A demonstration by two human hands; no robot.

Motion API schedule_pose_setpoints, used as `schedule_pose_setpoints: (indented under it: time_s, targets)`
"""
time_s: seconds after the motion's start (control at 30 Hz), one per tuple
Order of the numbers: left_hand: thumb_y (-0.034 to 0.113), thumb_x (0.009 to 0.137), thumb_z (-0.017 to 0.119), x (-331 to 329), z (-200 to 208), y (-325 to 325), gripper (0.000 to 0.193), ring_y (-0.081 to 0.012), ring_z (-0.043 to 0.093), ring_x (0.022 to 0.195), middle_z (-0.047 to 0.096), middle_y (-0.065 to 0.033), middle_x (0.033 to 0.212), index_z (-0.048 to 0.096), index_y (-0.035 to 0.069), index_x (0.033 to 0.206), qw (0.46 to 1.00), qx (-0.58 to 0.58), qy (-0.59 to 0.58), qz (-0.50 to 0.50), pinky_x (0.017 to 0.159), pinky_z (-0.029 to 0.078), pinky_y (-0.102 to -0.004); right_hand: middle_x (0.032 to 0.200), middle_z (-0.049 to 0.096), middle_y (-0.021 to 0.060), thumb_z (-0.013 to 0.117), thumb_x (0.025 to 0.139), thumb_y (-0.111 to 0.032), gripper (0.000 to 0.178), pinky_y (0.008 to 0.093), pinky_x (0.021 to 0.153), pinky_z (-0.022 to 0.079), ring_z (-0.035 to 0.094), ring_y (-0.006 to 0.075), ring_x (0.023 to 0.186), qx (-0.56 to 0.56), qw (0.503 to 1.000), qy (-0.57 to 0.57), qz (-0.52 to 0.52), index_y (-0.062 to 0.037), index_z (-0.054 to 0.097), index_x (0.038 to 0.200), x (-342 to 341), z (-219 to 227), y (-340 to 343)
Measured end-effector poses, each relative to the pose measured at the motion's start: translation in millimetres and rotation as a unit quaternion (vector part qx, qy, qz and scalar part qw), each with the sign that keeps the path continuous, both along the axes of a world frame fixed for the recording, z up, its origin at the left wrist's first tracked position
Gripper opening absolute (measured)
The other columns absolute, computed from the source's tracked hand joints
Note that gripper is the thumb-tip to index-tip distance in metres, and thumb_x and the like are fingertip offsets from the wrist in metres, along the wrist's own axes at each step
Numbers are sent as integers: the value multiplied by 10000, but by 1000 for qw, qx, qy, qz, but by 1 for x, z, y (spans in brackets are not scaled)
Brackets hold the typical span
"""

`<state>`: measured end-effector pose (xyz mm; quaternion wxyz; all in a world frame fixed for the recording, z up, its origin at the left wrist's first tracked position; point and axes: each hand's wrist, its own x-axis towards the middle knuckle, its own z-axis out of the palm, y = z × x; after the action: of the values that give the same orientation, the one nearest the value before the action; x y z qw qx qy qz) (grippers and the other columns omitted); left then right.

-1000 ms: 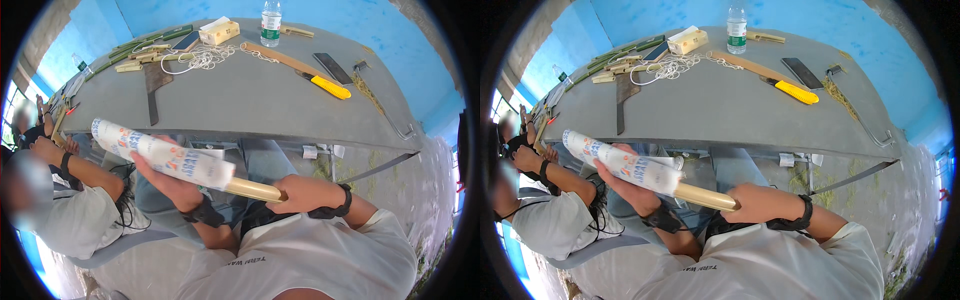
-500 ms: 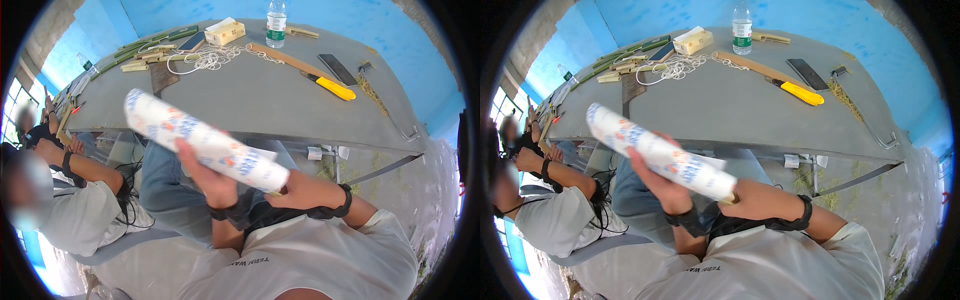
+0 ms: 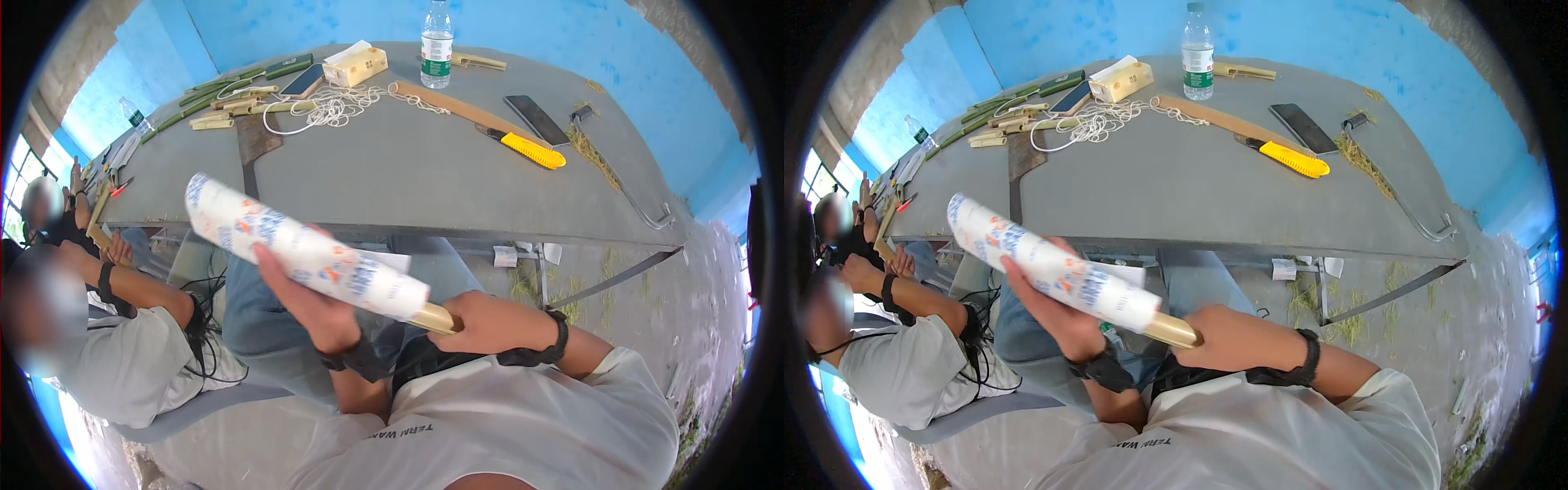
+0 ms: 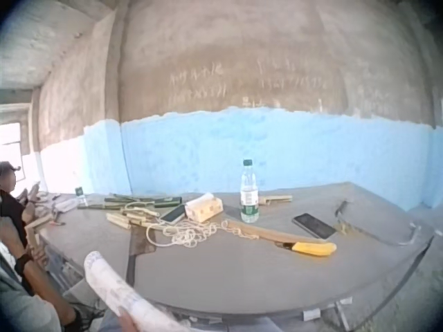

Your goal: The recorder is using a sheet of sandpaper to smooth a wooden/bamboo pole.

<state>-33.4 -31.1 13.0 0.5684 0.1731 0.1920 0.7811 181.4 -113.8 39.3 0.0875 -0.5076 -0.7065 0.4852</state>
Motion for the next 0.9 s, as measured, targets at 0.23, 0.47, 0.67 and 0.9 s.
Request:
schedule_pose_setpoints:
  time_s: [0.23,0.47,0.67,0.9]
  targets:
    - [531,982,554,16,-1,0,518,-213,658,846,650,-107,961,516,74,1223,1000,2,-16,-8,757,567,-342,737,655,191,658,886,-350,375,392,648,489,611,305,638,42,998,37,-9,21,667,944,-7,-2,1]
    - [569,975,541,-27,-19,9,519,-224,666,832,673,-89,966,544,105,1209,999,32,3,-10,728,572,-361,743,650,238,635,862,-355,414,426,654,501,633,381,676,-4,1000,-25,18,56,673,896,11,-2,0]
    - [540,975,558,28,6,0,492,-237,679,850,676,-98,961,547,109,1214,994,23,-88,-56,723,576,-380,751,658,240,657,859,-400,445,424,658,509,638,378,679,30,998,-15,-45,39,681,922,11,4,-5]
    - [507,985,574,47,10,-5,488,-216,670,931,662,-68,1060,515,148,1309,997,9,-74,-20,820,568,-391,746,670,202,672,868,-395,415,416,686,519,660,342,684,19,999,-24,-26,13,690,942,8,-10,-8]
